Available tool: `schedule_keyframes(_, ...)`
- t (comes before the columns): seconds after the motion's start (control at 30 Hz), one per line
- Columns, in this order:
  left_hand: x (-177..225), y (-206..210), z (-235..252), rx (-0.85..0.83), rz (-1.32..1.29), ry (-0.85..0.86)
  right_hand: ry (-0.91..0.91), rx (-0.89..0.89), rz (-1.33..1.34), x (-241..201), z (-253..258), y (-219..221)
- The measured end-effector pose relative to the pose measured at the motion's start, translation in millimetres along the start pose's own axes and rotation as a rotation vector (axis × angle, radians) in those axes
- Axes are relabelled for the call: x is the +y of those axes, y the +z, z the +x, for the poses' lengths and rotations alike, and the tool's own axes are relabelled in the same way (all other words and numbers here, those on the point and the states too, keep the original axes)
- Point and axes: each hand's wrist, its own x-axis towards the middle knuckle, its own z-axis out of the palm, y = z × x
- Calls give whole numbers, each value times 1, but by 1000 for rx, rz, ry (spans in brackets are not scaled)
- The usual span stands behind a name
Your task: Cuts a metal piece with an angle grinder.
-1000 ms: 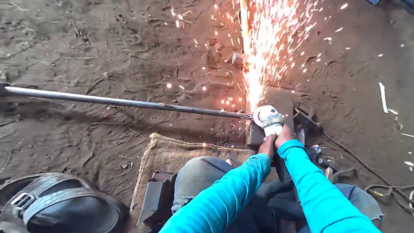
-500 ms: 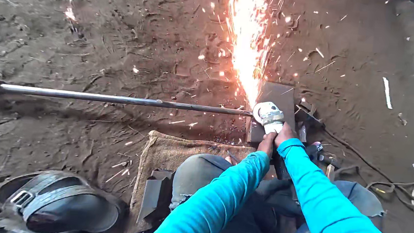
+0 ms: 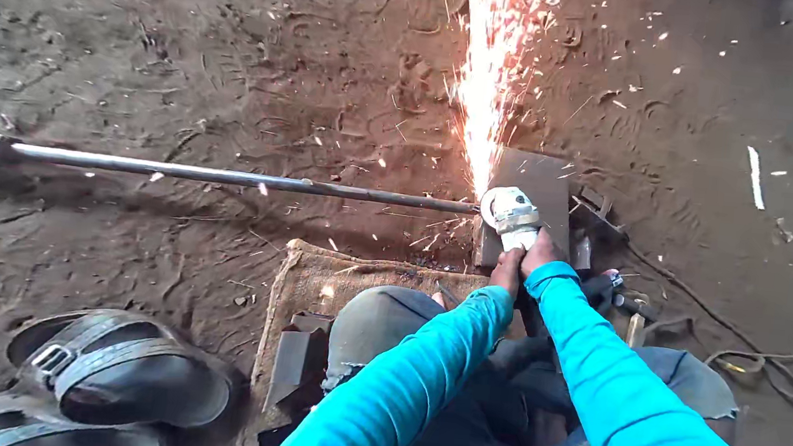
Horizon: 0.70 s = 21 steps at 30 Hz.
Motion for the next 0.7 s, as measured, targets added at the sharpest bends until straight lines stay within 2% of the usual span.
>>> schedule_keyframes(0.07,-1,-3,-1,27,-1,-24,-22,-14,-1,-1,1,2)
schedule_keyframes(0.23,-4,3,-3,-64,38,-5,26,-16,71,10,-4,2)
schedule_keyframes(0.43,-12,-7,1,12,-38,25,-33,-16,85,2,-2,10)
schedule_keyframes(0.6,-3,0,0,-85,40,-5,7,-27,7,8,0,3)
schedule_keyframes(0.7,0,-2,-2,-35,-1,13,1,-32,-15,4,3,7)
